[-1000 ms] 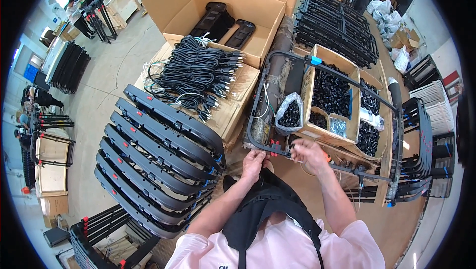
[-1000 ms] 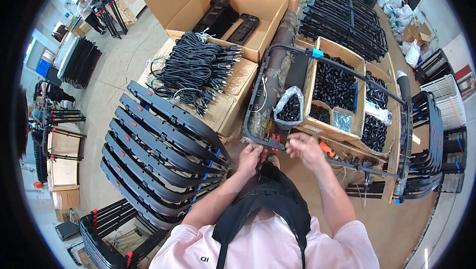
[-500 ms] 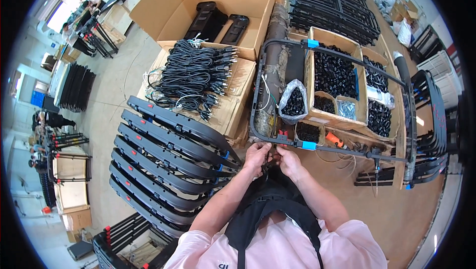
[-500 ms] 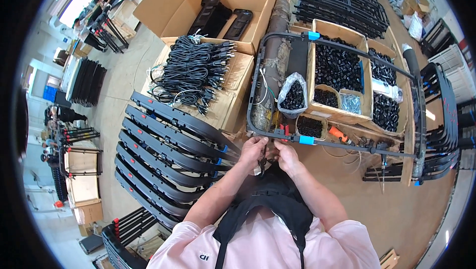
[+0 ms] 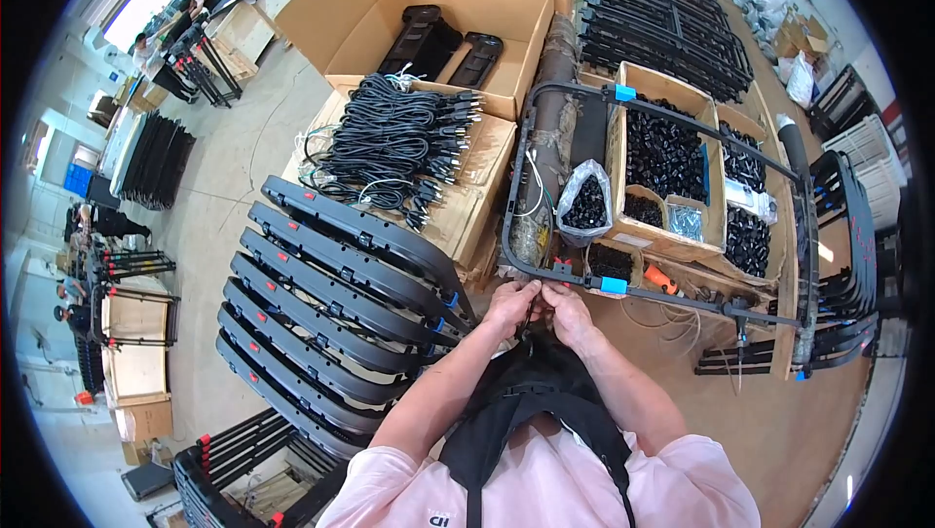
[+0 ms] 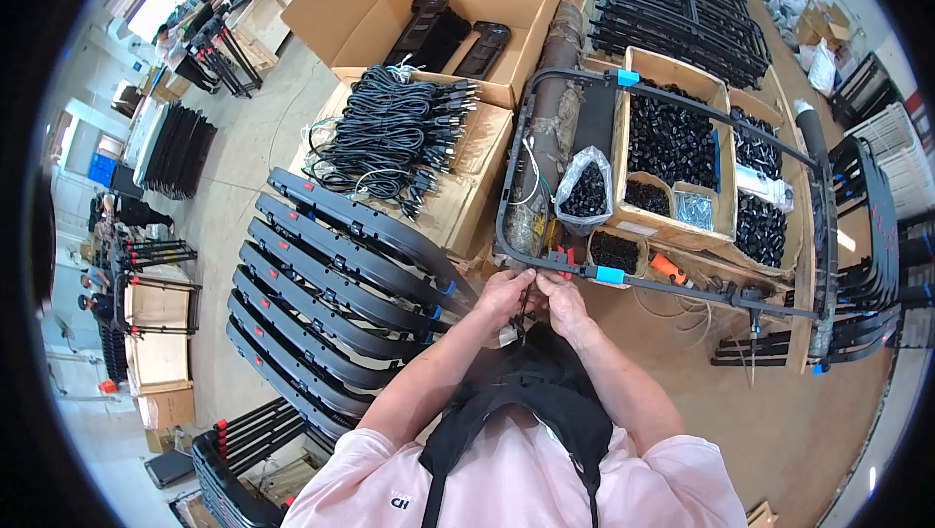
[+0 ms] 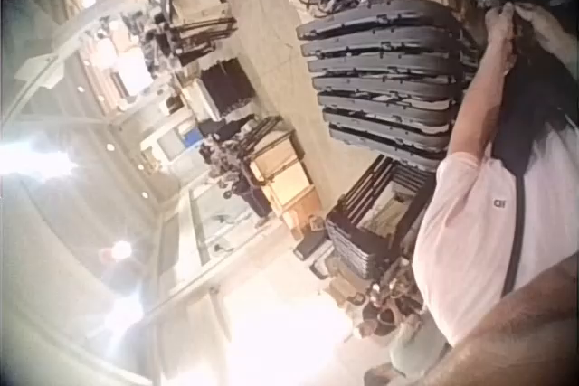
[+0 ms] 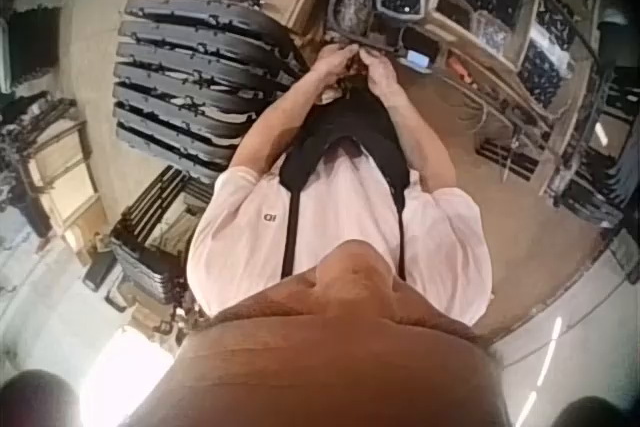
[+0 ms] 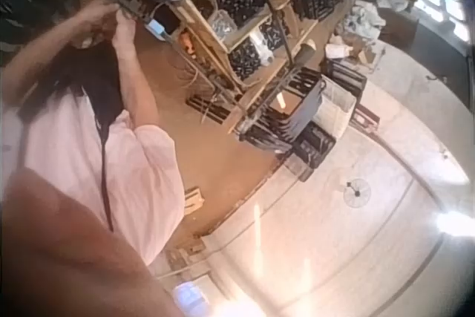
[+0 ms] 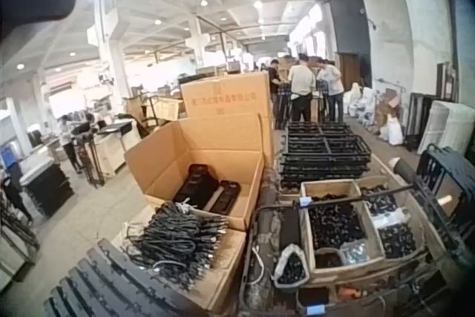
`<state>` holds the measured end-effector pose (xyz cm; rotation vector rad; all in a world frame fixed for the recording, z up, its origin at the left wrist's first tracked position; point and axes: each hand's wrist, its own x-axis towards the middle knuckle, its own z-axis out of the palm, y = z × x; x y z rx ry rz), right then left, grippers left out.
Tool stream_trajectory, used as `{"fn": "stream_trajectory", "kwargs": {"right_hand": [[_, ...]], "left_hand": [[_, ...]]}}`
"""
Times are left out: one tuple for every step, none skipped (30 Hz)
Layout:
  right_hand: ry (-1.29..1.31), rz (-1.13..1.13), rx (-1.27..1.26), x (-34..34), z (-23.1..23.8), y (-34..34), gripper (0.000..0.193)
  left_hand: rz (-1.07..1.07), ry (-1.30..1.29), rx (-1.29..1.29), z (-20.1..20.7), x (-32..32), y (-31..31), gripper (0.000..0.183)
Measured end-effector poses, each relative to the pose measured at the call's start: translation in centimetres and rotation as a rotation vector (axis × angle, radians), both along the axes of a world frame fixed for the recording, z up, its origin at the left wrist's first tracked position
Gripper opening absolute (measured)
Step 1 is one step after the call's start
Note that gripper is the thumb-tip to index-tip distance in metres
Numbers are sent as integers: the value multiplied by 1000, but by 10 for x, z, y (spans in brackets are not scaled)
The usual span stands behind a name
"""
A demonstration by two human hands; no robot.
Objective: Assembling internal electronic components and wiring into a plastic housing using an electric screwdriver and pliers.
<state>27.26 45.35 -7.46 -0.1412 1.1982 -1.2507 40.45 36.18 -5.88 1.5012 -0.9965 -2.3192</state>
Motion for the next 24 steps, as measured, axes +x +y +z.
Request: {"fn": "stream_trajectory", "kwargs": {"right_hand": [[145,65,38,-4,0,3,26],[158,70,43,-11,0,5,26],[453,219,37,-19,0,7,27],[746,367,34,-26,-1,11,28],[1156,672,52,-6,88,-18,27],[1175,678,57,-10,105,-21,27],[1384,646,-94,-12,113,-23,28],[1586,610,-258,-14,118,-26,29],[1619,628,-419,-15,116,-35,27],[1630,642,-422,-15,118,-44,27],[1621,883,-460,-13,121,-54,26],[1598,1126,-495,-11,121,-61,25],[1715,1264,-490,-5,115,-66,20],[1720,1278,-496,-2,109,-67,20],[1823,1433,-451,0,104,-68,19],[1923,1592,-410,4,105,-72,18],[1987,1613,-472,5,106,-75,16],[1991,1626,-486,4,108,-80,16],[1978,1554,-643,0,112,-83,15],[1954,1478,-796,-3,114,-85,15],[1966,1455,-817,-5,113,-84,16],[1967,1466,-825,-11,114,-81,16],[1904,1455,-805,-17,114,-79,15],[1841,1444,-784,-22,114,-77,15]], "left_hand": [[-113,-49,-45,0,1,1,31],[-108,-36,-40,0,1,3,31],[-178,-12,-60,-1,1,6,34],[-252,12,-79,1,0,10,36],[-184,-27,-133,1,21,9,35],[-178,-7,-133,2,19,12,35],[-174,-6,-222,-1,18,15,33],[-165,-6,-311,-4,18,20,31],[-148,-49,-381,-7,18,26,29],[-135,-37,-379,-10,18,31,29],[-102,-70,-528,-14,19,36,29],[-65,-106,-676,-17,19,39,31],[-23,-37,-670,-17,20,41,31],[-8,-34,-668,-18,21,43,31],[-4,-44,-724,-18,21,45,31],[7,-61,-781,-18,24,45,31],[26,-63,-780,-18,27,43,31],[0,-73,-776,-19,31,41,31],[-26,-81,-768,-18,33,42,32],[-10,-82,-764,-17,33,42,32],[-10,-36,-702,-16,33,41,32],[-13,13,-644,-13,32,38,32],[5,11,-641,-14,34,35,32],[-52,-2,-663,-14,35,33,31]]}}
